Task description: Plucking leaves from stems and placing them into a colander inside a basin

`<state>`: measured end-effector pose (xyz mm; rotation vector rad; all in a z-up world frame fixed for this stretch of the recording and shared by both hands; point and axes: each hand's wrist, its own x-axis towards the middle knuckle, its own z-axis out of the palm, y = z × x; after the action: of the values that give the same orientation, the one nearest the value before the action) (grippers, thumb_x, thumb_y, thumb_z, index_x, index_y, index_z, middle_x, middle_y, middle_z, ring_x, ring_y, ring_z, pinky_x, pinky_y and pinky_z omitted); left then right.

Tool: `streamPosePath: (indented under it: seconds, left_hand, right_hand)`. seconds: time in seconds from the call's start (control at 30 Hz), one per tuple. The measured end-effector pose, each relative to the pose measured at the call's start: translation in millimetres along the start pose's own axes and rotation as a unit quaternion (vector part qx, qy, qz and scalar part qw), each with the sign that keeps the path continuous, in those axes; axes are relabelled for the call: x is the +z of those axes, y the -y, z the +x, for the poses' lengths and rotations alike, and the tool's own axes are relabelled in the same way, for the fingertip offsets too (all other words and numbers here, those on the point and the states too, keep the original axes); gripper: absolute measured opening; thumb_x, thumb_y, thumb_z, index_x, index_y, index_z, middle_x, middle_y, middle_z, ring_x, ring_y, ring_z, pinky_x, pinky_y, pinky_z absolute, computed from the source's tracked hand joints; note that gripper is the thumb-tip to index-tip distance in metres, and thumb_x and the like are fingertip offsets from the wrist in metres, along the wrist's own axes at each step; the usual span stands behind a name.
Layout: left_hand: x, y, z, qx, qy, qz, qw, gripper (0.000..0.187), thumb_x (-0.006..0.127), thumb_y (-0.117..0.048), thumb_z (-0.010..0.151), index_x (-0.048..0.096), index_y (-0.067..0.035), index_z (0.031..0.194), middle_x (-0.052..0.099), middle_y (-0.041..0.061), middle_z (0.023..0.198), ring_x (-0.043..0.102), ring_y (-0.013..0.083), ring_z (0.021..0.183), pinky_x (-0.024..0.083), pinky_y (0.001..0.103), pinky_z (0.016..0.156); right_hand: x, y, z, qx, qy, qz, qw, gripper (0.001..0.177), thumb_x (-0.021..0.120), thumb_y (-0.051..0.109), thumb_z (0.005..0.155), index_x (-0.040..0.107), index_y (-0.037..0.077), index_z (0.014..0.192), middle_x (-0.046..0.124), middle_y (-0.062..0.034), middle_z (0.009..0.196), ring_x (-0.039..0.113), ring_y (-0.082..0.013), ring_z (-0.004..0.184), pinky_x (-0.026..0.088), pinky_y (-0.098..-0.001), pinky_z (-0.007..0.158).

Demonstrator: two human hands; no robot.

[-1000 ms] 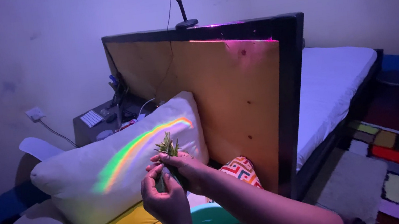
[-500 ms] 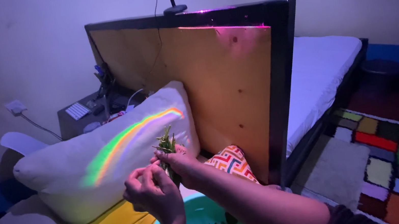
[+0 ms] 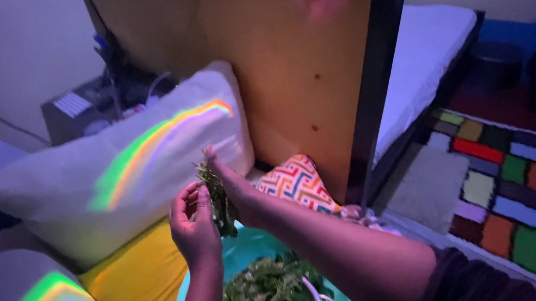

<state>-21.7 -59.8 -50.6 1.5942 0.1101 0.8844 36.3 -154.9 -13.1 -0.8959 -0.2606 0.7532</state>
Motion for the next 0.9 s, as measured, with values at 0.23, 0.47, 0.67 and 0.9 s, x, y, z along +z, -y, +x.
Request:
streamPosePath:
  seconds: [0.23, 0.47, 0.67, 0.9]
  left_hand:
    - [-22.9, 52.8, -18.5, -0.041, 0.028, 0.007, 0.999, 0.026, 0.071, -0.013, 0.094, 0.067, -0.002, 0.117, 0.072, 0.006, 0.108, 0.068, 0.0143, 0.101, 0.053, 0.03, 0.094]
    - [-47.4, 89.9, -51.0, -0.242, 0.007, -0.135, 0.961, 0.023, 0.066, -0.006, 0.098, 0.068, 0.0, 0.12, 0.071, 0.005, 0.112, 0.065, 0.0127, 0.1, 0.051, 0.027, 0.09]
    - [-70.3, 124.0, -94.8, -0.34, -0.051, -0.146, 0.928, 0.034, 0.064, 0.004, 0.088, 0.065, 0.0, 0.122, 0.071, 0.006, 0.112, 0.066, 0.0129, 0.102, 0.053, 0.025, 0.091]
    - [-88.4, 173.0, -163.8, -0.439, -0.14, -0.04, 0.887, 0.028, 0.066, -0.001, 0.093, 0.072, 0.0, 0.121, 0.072, 0.009, 0.105, 0.062, 0.0159, 0.086, 0.046, 0.03, 0.073]
  right_hand:
    - [-39.3, -62.2, 19.5, -0.038, -0.051, -0.039, 0.997, 0.037, 0.063, 0.044, 0.099, 0.067, 0.008, 0.106, 0.072, -0.0089, 0.097, 0.068, -0.019, 0.085, 0.058, -0.0352, 0.074]
    - [-72.0, -114.5, 7.3, 0.001, -0.098, -0.124, 0.987, 0.024, 0.071, 0.024, 0.095, 0.069, 0.007, 0.112, 0.07, -0.0049, 0.095, 0.065, -0.0152, 0.082, 0.054, -0.0337, 0.072]
    - [-88.4, -167.6, 8.1, 0.027, -0.105, -0.231, 0.967, 0.033, 0.079, 0.027, 0.086, 0.07, 0.008, 0.11, 0.074, -0.002, 0.099, 0.068, -0.0116, 0.09, 0.058, -0.0313, 0.081]
    - [-116.4, -230.7, 12.5, 0.098, -0.095, -0.34, 0.93, 0.042, 0.09, 0.026, 0.075, 0.072, 0.004, 0.107, 0.076, -0.0058, 0.099, 0.07, -0.0137, 0.088, 0.059, -0.0321, 0.082]
